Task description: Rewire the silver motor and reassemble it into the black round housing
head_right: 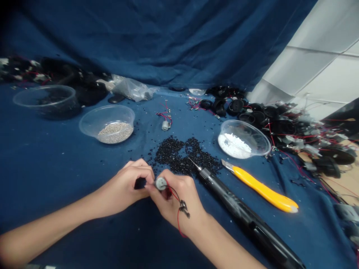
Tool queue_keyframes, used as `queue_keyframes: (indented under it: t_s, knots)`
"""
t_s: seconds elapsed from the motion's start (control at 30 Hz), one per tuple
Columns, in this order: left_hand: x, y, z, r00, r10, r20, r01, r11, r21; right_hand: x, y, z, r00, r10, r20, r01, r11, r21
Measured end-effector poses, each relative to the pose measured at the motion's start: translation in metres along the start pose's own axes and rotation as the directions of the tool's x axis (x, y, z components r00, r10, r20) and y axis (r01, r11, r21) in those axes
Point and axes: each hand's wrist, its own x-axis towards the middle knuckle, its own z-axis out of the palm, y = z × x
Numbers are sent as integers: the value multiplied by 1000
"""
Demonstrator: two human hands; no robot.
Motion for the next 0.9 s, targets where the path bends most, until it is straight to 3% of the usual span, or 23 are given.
queue_keyframes:
  t_s: [0.2,0.4,0.57,0.7,0.9]
  knots:
    - [0,0,0,1000,6,9,-6,1000,25,3,-1,-1,1000,12,-17,-12,1000,8]
    - [-3,1,-2,1000,-4,-23,5,1000,17,7,-7,-3,972,234,25,-235,967,100]
    - [-3,1,-3,1000,-4,-23,4,1000,22,8,-12,-5,966,243,88,-256,947,195]
    - [-3,-1,-3,1000,-10,-21,10,1000,-7,7,-9,-6,980,173,97,-185,974,132]
    - [-3,0,-2,999,-11,-39,11,1000,21,3,-2,-5,995,-27,91,47,975,-218]
